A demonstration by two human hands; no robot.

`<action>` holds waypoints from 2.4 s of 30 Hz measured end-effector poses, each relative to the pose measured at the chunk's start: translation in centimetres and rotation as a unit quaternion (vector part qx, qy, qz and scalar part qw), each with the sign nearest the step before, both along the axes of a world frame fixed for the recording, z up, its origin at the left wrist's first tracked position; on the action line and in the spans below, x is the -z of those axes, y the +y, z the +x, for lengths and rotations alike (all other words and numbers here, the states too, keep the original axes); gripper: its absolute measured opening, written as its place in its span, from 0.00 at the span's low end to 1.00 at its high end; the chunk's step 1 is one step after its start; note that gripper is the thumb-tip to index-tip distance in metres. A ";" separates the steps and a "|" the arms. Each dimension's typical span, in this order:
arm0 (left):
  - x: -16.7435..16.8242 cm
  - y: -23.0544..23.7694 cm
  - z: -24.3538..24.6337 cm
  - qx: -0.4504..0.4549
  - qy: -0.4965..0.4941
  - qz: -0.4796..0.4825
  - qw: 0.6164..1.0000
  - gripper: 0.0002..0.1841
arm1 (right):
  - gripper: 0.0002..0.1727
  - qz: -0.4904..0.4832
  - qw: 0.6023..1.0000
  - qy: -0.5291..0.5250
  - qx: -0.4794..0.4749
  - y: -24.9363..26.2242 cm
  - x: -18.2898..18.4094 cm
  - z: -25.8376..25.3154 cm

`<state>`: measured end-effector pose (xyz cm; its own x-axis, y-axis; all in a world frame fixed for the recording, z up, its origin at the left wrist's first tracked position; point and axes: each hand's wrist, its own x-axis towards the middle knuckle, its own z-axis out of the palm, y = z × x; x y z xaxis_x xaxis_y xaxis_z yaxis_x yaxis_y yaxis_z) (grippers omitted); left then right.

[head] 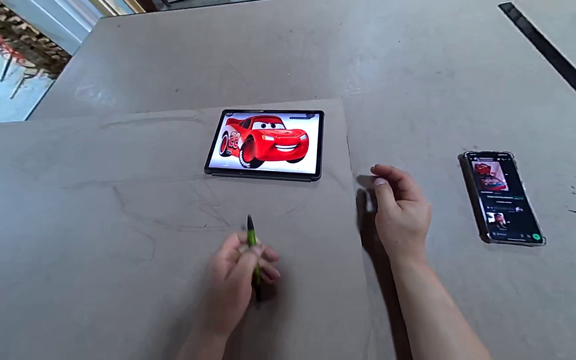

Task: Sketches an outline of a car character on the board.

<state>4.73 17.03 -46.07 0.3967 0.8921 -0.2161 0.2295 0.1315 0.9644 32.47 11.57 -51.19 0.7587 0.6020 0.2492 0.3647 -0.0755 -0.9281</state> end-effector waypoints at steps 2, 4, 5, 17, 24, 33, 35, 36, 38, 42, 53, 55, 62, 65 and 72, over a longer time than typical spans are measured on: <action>-0.1 3.0 2.5 -0.012 -0.025 -0.014 1.000 0.13 | 0.13 0.009 1.000 -0.001 0.005 0.0 0.0 -0.2; -0.1 5.1 5.1 -0.029 -0.011 -0.019 0.999 0.13 | 0.13 0.005 1.000 0.001 0.009 -0.2 -0.2 -0.5; -0.1 5.9 6.2 -0.040 0.005 -0.019 0.999 0.13 | 0.13 0.008 1.000 0.004 0.009 -0.2 -0.3 -0.6; 3.0 7.2 7.2 -0.076 -0.106 0.041 0.991 0.14 | 0.15 -0.017 1.000 0.011 0.004 -0.8 -0.8 0.2; 0.8 8.5 2.9 -0.130 -0.249 0.087 0.956 0.28 | 0.13 0.032 0.998 0.041 -0.031 -0.6 -0.2 1.0; 2.7 7.9 0.7 0.050 -0.333 -0.027 0.941 0.30 | 0.11 0.077 0.996 0.050 0.004 0.2 -0.4 0.4; 3.6 7.9 1.0 0.020 -0.274 -0.027 0.961 0.22 | 0.11 0.071 0.996 0.048 0.015 0.1 -0.5 0.6; 4.3 8.2 0.9 0.005 -0.264 -0.023 0.964 0.19 | 0.12 0.063 0.997 0.048 0.021 0.1 -0.5 0.6; 5.1 8.6 0.9 -0.003 -0.249 -0.005 0.968 0.17 | 0.13 0.052 0.997 0.042 0.027 0.2 -0.4 0.7; 4.4 7.8 2.2 -0.028 -0.228 0.026 0.973 0.14 | 0.14 0.046 0.997 0.052 0.023 0.2 -0.4 0.8; 6.5 9.1 0.5 0.138 -0.199 0.077 0.967 0.16 | 0.13 0.050 0.996 0.066 0.020 0.3 -0.4 0.7; 6.5 9.0 0.4 0.148 -0.191 0.081 0.967 0.17 | 0.14 0.046 0.997 0.063 0.019 0.2 -0.4 0.7; 6.1 7.5 1.1 0.084 -0.118 0.094 0.985 0.13 | 0.14 0.040 0.997 0.057 0.020 0.2 -0.3 0.6; 6.1 7.8 1.1 0.105 -0.132 0.098 0.981 0.11 | 0.13 0.038 0.998 0.055 0.018 0.3 -0.3 0.6; 6.9 8.4 0.7 0.130 -0.156 0.130 0.970 0.13 | 0.13 0.047 0.998 0.050 0.010 0.5 -0.2 0.5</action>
